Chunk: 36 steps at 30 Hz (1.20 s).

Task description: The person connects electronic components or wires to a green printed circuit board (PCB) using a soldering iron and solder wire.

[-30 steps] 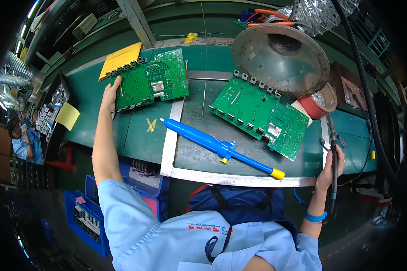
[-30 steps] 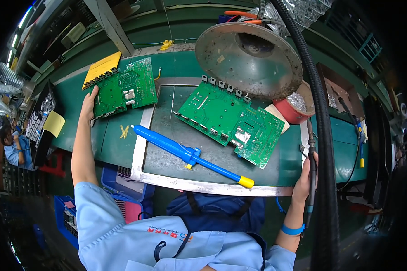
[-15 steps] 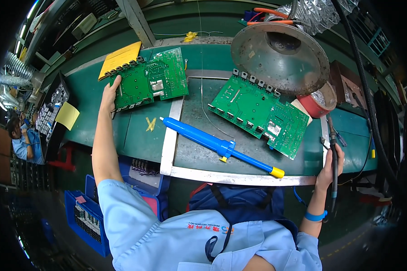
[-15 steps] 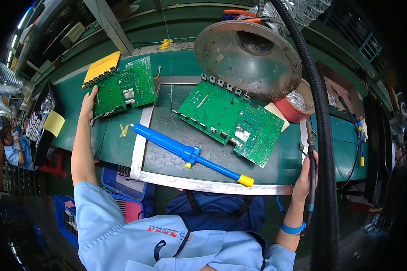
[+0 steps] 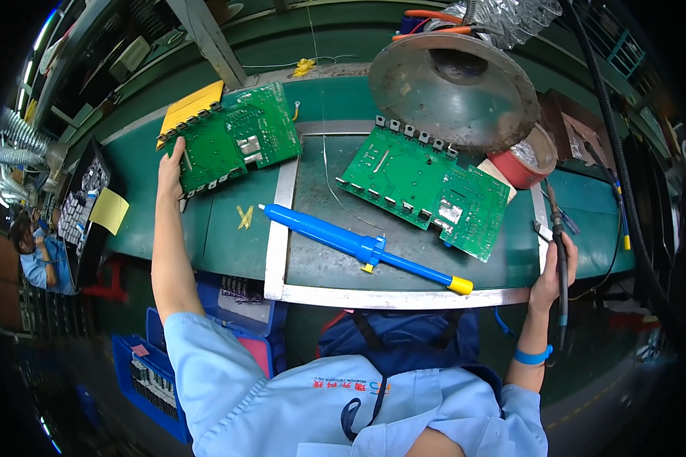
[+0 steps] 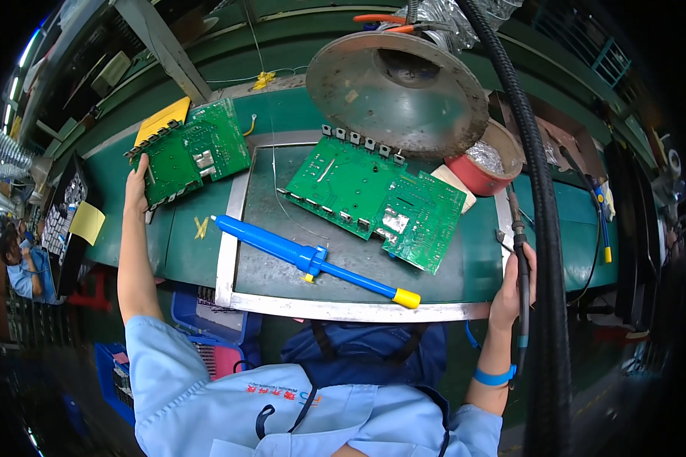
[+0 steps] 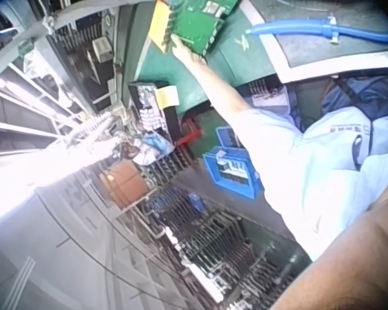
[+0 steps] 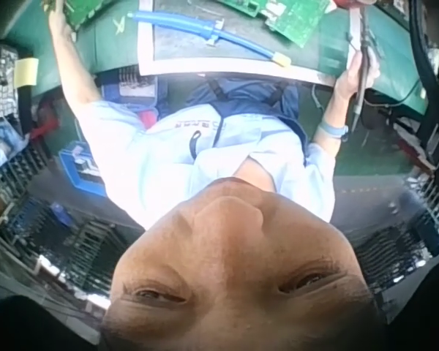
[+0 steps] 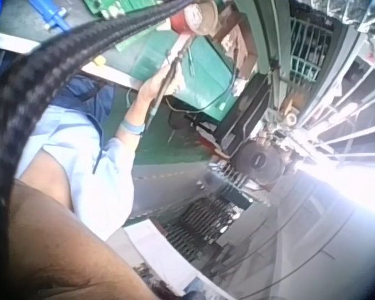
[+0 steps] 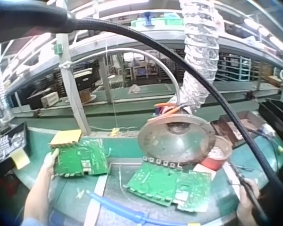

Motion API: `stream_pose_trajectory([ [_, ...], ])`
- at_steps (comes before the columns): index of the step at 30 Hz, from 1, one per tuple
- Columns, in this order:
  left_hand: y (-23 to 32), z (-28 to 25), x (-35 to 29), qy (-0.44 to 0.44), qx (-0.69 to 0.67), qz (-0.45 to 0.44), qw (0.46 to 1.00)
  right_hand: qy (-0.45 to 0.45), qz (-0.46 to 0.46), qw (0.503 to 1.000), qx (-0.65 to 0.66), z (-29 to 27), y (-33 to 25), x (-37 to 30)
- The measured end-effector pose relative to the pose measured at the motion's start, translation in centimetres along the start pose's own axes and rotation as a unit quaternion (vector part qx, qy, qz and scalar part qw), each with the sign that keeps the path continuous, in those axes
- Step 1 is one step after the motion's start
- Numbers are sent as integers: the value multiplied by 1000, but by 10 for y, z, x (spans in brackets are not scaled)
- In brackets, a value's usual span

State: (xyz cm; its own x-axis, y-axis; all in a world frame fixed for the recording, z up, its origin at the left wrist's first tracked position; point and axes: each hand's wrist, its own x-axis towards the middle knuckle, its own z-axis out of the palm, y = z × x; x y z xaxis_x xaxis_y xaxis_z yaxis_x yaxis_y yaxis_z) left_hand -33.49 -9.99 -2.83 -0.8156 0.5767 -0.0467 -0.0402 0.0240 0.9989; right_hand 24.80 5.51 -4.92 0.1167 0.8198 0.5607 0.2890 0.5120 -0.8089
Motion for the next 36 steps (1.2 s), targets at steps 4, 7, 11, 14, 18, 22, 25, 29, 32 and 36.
stream_pose_trajectory([
  [4, 13, -6, 4, 73, -61, 99, 991, -18, -12, 1000, -1, -3, 0, -1],
  [7, 22, 7, 6, 146, 23, 231, 962, -14, 2, 1000, -5, -7, -2, -2],
  [11, 23, 36, -5, 171, 265, 423, 850, -30, -39, 996, -69, -8, -7, 3],
  [14, 27, 27, -20, 76, 352, 505, 785, -31, -32, 997, -58, -1, -6, 4],
  [18, 41, 44, -41, -80, 469, 556, 682, -15, -55, 998, -28, 1, -5, 6],
  [22, 33, 43, -53, -75, 561, 505, 652, -9, -60, 998, -23, -2, -1, 6],
  [25, 13, 13, -43, -64, 638, 458, 616, -11, -48, 999, -13, -4, -4, 5],
  [29, 22, 0, -64, -59, 703, 322, 631, -24, -57, 998, -14, -6, -5, 4],
  [32, 33, -4, -71, -4, 729, 319, 606, -37, -56, 998, -1, -5, -9, 5],
  [36, 50, 86, -119, -108, 505, 414, 749, -33, -48, 998, -19, -4, -5, 5],
])
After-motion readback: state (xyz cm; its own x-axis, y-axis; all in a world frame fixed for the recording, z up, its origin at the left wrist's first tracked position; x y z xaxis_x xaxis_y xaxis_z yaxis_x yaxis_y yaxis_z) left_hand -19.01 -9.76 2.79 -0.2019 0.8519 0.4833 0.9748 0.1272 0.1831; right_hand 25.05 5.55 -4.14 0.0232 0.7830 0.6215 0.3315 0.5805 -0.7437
